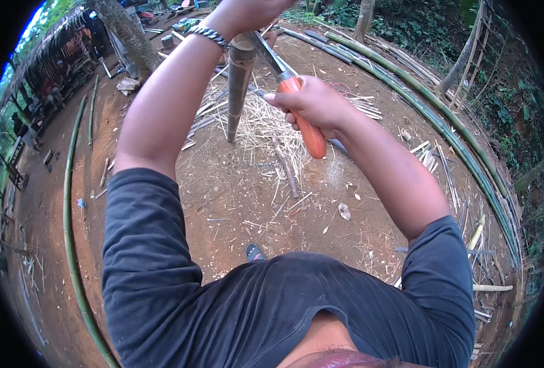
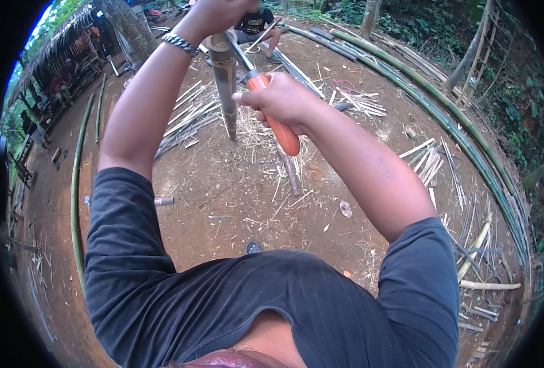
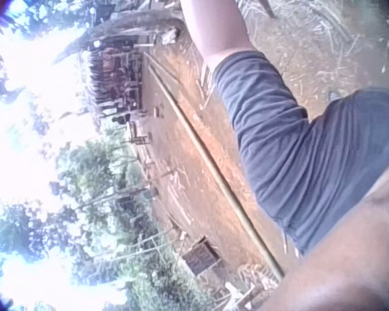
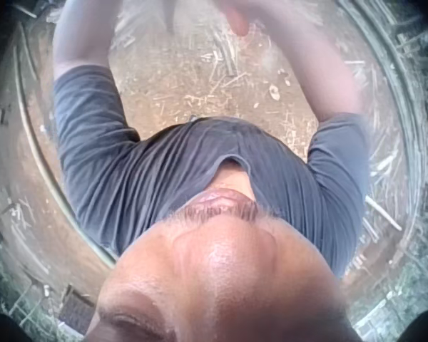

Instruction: The person splits a long bamboo pole into thin strips using a knife and a wooden mallet. They first score the bamboo with the knife, then insert the blade and strike it with the mallet to drive the cut through the length of the pole.

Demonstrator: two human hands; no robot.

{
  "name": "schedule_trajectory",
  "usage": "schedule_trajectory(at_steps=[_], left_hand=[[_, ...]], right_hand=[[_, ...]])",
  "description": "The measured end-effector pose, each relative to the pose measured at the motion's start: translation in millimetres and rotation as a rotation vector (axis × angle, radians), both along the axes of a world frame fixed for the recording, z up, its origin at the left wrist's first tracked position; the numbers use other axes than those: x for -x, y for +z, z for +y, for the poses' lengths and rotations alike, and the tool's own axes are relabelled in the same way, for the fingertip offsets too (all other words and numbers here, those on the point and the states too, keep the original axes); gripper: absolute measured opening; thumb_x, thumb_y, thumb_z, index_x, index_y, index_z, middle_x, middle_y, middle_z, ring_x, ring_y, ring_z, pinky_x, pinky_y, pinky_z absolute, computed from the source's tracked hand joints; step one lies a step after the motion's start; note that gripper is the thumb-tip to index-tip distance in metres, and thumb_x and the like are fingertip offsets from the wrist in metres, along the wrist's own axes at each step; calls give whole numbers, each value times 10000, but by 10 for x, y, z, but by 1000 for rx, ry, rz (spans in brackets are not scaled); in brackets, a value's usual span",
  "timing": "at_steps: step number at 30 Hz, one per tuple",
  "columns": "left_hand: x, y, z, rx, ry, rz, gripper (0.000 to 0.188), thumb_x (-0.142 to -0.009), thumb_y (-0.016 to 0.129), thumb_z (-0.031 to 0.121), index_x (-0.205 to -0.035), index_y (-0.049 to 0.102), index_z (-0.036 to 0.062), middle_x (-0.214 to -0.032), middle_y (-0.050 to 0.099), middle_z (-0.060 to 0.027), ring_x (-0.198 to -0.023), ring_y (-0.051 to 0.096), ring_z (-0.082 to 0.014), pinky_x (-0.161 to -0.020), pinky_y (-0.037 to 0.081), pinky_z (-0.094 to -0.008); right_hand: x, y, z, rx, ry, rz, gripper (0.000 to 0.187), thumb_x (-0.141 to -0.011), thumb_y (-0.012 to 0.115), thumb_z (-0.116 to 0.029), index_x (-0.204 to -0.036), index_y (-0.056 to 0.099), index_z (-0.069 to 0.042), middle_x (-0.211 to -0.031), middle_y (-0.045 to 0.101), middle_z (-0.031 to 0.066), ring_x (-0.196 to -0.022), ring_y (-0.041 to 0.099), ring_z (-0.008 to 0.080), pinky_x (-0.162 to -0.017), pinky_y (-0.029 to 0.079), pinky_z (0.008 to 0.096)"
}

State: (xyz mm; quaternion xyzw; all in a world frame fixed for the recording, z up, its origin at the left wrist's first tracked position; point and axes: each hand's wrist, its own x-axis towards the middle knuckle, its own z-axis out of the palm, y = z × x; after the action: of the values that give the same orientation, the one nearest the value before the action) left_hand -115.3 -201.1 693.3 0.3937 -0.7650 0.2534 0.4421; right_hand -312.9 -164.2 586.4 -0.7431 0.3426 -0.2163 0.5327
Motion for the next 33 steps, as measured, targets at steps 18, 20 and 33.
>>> schedule_trajectory(at_steps=[18,20,33], left_hand=[[-698,-1240,1870,-556,-39,845,844,-929,713,120,-1578,206,-67,-1388,560,-174,-1201,607,-206,-992,510,-330],[-878,-1123,1978,-556,-14,842,838,-921,714,111,-1574,220,-71,-1408,545,-185,-1249,580,-222,-1034,483,-348],[-1628,-716,1596,-400,482,771,682,-920,701,190,-1511,409,17,-948,639,-57,-799,658,-110,-682,548,-259]], right_hand=[[-2044,230,261,-352,208,-743,394,-921,661,-90,-1181,502,161,-1075,597,245,-909,661,281,-798,575,424],[-2329,225,331,-387,211,-820,430,-935,647,-85,-1244,466,151,-1100,593,240,-991,650,274,-856,562,424],[-1934,-1427,-601,-11,401,-258,731,-946,702,-365,-1479,364,1,-1421,502,219,-1377,479,322,-1138,420,440]])
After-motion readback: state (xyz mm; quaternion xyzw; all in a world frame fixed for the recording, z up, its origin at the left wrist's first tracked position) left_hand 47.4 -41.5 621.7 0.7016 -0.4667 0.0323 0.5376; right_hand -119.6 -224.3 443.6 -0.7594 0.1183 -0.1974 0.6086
